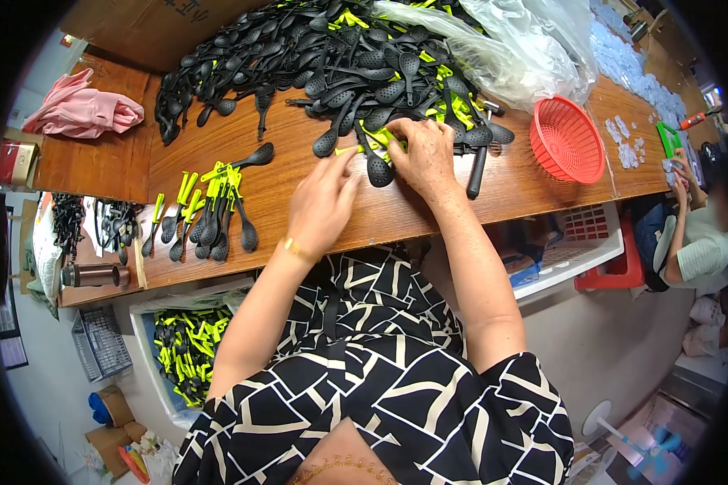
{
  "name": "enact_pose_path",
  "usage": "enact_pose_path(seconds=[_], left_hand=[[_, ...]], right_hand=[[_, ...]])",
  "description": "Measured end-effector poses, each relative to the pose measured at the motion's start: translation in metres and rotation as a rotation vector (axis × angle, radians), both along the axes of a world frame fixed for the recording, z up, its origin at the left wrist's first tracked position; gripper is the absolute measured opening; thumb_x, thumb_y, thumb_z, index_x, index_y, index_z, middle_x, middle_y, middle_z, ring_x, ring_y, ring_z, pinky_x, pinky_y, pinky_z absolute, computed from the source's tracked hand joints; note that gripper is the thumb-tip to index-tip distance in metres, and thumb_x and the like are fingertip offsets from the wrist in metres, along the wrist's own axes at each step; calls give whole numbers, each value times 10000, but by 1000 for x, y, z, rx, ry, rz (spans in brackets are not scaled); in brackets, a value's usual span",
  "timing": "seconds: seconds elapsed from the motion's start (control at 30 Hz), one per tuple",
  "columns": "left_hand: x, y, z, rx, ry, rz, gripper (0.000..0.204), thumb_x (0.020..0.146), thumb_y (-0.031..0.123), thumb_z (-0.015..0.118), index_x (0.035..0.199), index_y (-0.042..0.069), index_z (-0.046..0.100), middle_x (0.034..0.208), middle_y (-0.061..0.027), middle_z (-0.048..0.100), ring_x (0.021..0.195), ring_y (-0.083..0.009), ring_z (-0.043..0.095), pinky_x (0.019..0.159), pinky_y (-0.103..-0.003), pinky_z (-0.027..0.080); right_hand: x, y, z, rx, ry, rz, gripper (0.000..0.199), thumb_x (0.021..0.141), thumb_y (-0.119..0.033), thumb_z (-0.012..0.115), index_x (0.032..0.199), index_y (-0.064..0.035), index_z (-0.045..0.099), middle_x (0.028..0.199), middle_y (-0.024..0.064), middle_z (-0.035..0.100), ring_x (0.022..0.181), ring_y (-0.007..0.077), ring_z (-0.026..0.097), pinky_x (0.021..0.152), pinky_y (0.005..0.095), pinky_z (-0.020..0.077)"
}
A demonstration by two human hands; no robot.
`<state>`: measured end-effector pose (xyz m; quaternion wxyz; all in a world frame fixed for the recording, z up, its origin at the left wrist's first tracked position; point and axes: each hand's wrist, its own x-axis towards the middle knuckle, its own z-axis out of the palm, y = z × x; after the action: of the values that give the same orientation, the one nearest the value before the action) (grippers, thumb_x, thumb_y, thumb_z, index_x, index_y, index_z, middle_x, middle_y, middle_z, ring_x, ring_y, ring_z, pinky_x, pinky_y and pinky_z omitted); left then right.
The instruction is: The person assembles black plastic spoons with neon yellow handles by hand. They pick up a spoon head and a handle from piles on a wooden table, insert the handle into the head, and place the finished spoon on the table. The process is repeated continuously throughout the video.
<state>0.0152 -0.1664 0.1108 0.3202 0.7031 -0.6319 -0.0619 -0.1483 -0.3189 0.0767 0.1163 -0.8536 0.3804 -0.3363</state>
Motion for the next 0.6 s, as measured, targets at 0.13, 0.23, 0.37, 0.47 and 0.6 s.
enact_pose_path(seconds=[0.13,0.23,0.37,0.47,0.6], left_hand=[[-10,-69,-28,81,-140,151,475,915,264,807,1272,50,578,1012,-158,714,999,-376,717,904,-495,544],[-10,-77,-38,20,186,177,515,854,190,848,1224,50,517,1004,-169,716,997,-371,725,902,-502,547],[2,-58,-38,128,311,251,511,874,133,772,1333,45,564,996,-132,732,920,-368,726,864,-463,561],[25,-35,-35,268,421,121,337,918,143,716,1233,26,687,993,-149,724,901,-325,707,847,-417,544],[44,-3,-50,188,624,26,225,976,138,693,1142,-11,727,971,-146,690,886,-216,649,823,-356,523]], right_hand=[[-6,4,9,108,-242,71,146,968,-231,778,1064,-121,772,1032,22,780,1013,221,708,1052,415,417],[-12,12,10,168,-388,93,141,984,-214,765,1076,-107,769,1040,28,779,1015,226,714,1021,401,449],[-20,22,16,385,-513,95,166,970,-114,783,1117,-43,750,1046,87,773,999,242,734,905,349,554],[-20,25,15,279,-463,215,159,955,-57,781,1105,-12,756,1048,109,759,960,244,742,854,329,582],[-11,32,22,197,-320,377,166,930,-62,804,1094,-59,785,1053,95,755,947,258,748,838,353,600]])
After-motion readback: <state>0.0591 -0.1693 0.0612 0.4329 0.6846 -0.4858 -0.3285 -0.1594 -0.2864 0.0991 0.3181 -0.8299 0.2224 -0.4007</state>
